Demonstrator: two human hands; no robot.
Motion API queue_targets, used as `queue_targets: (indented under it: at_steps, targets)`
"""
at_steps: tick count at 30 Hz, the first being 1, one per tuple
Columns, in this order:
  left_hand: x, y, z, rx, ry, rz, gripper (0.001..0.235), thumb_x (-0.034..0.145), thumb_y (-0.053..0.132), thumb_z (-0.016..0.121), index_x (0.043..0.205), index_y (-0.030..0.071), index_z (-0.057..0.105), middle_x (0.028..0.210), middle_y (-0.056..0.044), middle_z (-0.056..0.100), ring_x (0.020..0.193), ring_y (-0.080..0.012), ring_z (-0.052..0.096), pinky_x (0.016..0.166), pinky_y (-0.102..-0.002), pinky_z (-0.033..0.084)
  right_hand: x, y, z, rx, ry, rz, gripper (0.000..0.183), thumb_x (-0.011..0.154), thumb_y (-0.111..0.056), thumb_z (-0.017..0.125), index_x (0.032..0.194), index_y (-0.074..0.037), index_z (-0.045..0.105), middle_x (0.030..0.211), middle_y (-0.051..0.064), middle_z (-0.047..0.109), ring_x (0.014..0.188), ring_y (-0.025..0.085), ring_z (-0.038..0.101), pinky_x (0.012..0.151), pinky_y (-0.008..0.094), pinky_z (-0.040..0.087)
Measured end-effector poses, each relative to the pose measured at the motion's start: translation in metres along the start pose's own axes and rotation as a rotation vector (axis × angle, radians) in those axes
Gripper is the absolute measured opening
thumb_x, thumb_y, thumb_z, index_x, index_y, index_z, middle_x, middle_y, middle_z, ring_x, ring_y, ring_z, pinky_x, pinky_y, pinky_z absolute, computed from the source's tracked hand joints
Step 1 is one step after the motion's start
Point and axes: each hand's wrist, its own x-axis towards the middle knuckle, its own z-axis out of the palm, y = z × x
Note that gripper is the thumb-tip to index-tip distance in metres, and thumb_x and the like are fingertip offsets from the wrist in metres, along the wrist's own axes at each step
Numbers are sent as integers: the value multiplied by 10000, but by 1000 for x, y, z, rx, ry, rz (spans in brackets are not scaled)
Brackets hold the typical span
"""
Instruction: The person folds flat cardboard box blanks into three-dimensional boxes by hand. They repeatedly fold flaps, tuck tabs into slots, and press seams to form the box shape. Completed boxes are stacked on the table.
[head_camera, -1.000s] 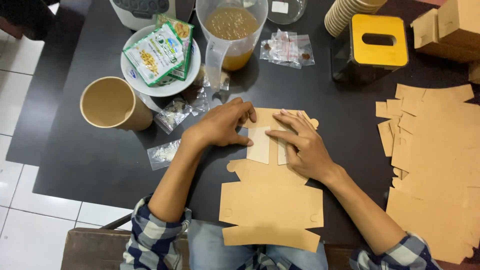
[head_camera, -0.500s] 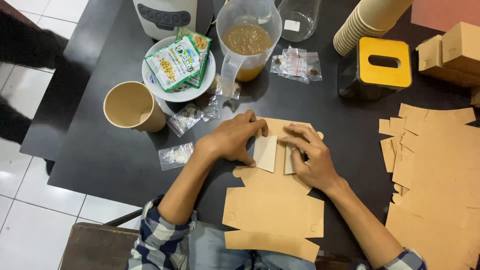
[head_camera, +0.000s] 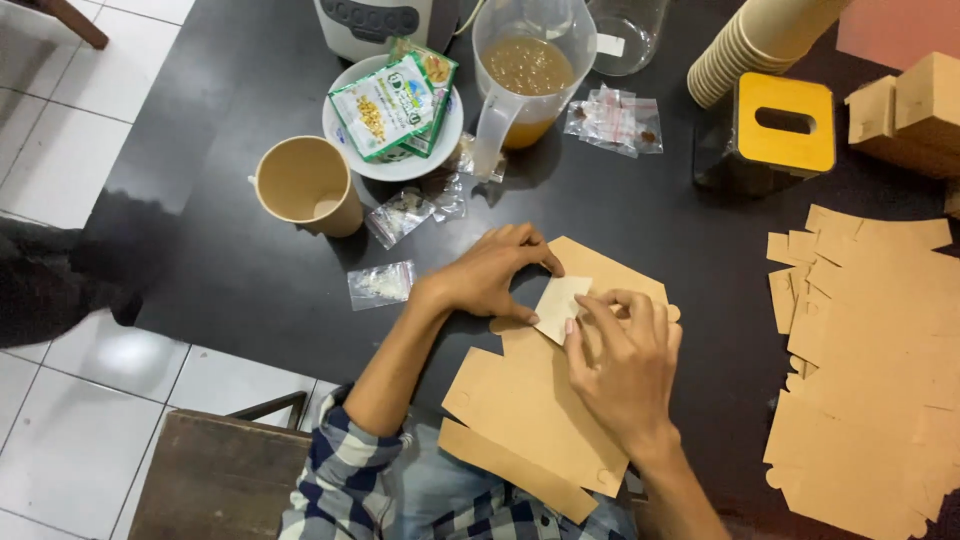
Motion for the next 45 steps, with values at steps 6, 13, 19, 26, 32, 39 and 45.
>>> queue_targets:
  at_steps: [6, 13, 19, 26, 32, 39, 45]
  targets:
    - [-24, -3, 32, 70, 203, 87, 379, 815, 436, 770, 1114, 231, 664, 1145, -25, 507, 1070, -271, 501, 931, -437, 362, 1, -23, -17, -31, -281, 290, 415, 875, -624, 661, 831, -213, 690, 807, -86, 701, 855, 158, 656, 798, 392, 373]
    - [-24, 2, 38, -165, 427, -28, 283, 870, 116, 726, 1148, 153, 688, 1142, -81, 638, 1071, -284, 635, 939, -413, 456, 19, -25, -4, 102, -400, 361, 453, 887, -535, 688, 935, -85, 692, 827, 90, 721, 875, 327, 687, 849, 470, 377]
    - [-27, -10, 44, -569, 842, -123, 274, 1042, 285, 591, 1265, 135, 646, 1161, -85, 686, 1056, -203, 670, 910, -334, 542, 11, -29, -13, 611, -292, 472, 221, 901, -180, 706, 794, 5, 650, 613, 198, 685, 602, 333, 708, 578, 388, 491]
    - [-53, 76, 22, -1283, 598, -367, 937, 909, 710, 438, 1586, 104, 211, 1607, -176, 300, 1449, -328, 333, 1171, -469, 262, -9, -14, -53, 1366, -78, 559, 346, 891, -160, 627, 1179, 31, 640, 827, 167, 713, 690, 166, 674, 607, 348, 600]
    - [-67, 10, 62, -1279, 513, -315, 643, 879, 284, 684, 1457, 61, 513, 1309, -167, 623, 1141, -249, 625, 947, -341, 495, -36, 32, -22, 1330, 94, 701, 256, 911, -182, 634, 1112, -27, 596, 854, 116, 722, 687, 112, 687, 598, 273, 584]
    - [-67, 36, 19, -870, 212, -303, 309, 891, 142, 720, 1176, 31, 675, 1095, -46, 724, 978, -155, 721, 827, -303, 648, -84, 52, -26, 874, -372, 719, 384, 866, -206, 735, 1207, -31, 733, 962, 21, 779, 590, 31, 460, 508, 212, 383]
    - [-27, 37, -3, -223, 53, 16, 97, 926, 55, 587, 996, 96, 641, 846, 17, 635, 749, -134, 544, 692, -314, 421, -80, 55, -48, 650, -228, 756, 224, 891, -195, 723, 1086, -88, 696, 925, 16, 758, 593, 50, 546, 506, 206, 400]
